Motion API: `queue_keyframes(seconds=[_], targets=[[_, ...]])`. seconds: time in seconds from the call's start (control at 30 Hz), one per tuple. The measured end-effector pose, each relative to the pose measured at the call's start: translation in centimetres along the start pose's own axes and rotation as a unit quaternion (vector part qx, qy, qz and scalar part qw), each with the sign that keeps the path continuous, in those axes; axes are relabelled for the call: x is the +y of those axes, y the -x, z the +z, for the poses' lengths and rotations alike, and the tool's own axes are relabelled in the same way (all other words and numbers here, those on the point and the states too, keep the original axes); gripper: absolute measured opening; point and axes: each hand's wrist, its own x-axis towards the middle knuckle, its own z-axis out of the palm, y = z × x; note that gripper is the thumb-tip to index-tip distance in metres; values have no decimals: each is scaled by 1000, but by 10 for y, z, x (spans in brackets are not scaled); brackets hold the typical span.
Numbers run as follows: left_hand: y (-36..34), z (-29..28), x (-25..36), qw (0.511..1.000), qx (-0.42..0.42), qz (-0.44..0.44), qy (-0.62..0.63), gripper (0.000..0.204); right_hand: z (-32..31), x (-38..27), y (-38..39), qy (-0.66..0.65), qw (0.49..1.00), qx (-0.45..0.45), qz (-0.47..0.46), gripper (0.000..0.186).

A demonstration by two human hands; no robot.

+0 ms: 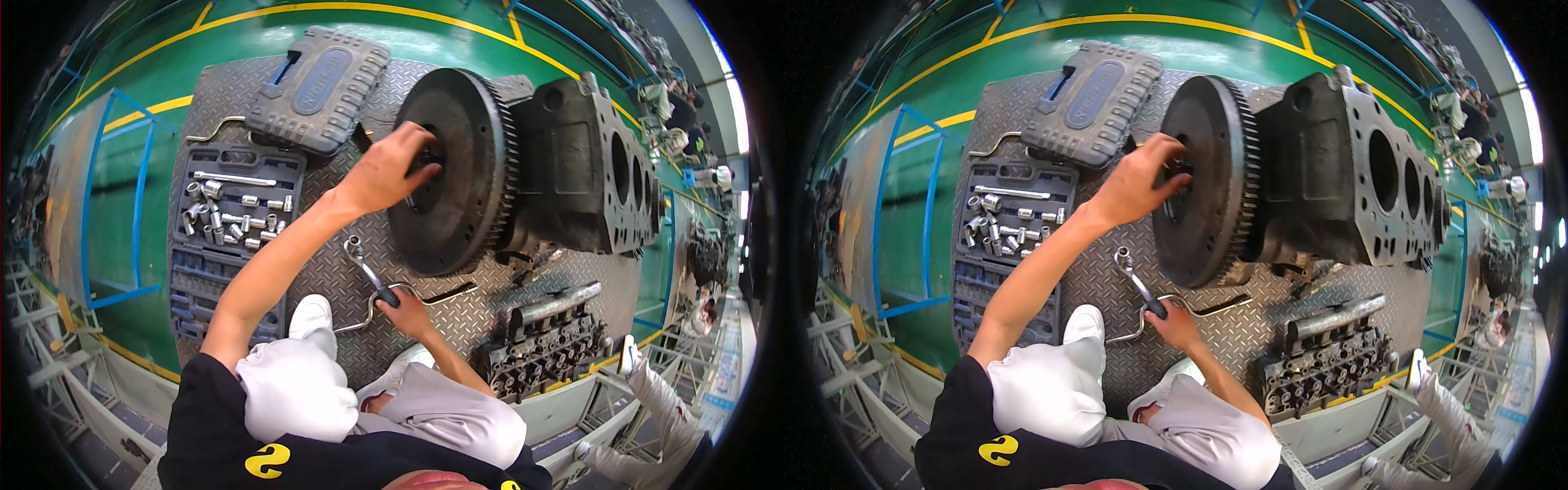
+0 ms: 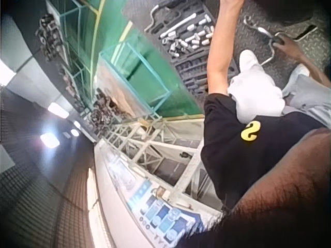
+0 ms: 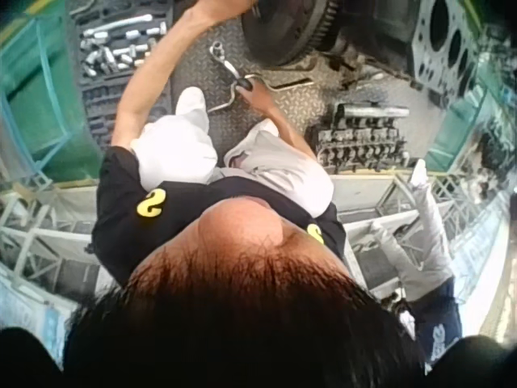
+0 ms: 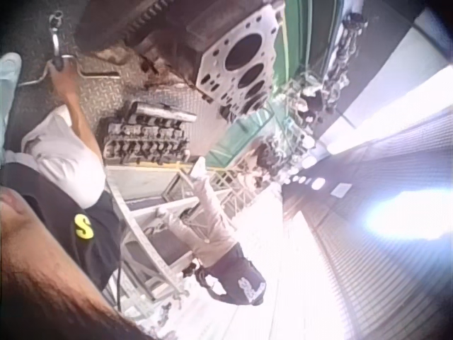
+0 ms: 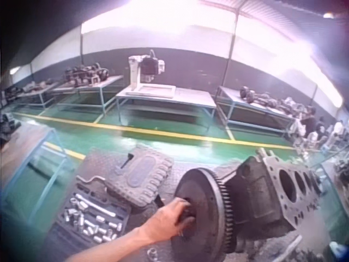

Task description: The person selects a socket from a tool kit, places it into the center of a flywheel, and uses a socket wrench to loosen the central bolt. After loosening the bolt, the person removes it by hand and lifts the flywheel away from the engine block.

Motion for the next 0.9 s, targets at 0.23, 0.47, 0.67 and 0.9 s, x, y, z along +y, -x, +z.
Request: queue_keyframes(seconds=[0.23, 0.47, 0.67, 0.9], targets=[[-5, 2, 3, 999, 5, -16, -30, 14, -2, -1, -3, 46, 999, 2, -10, 49], [-12, -4, 8, 999, -21, -48, -2, 17, 2, 4, -3, 31, 999, 3, -7, 47], [-3, 1, 6, 1000, -16, -11, -3, 22, 2, 4, -2, 27, 999, 7, -19, 46], [-17, 6, 10, 979, -21, -179, -100, 26, 10, 16, -2, 64, 997, 32, -16, 50]])
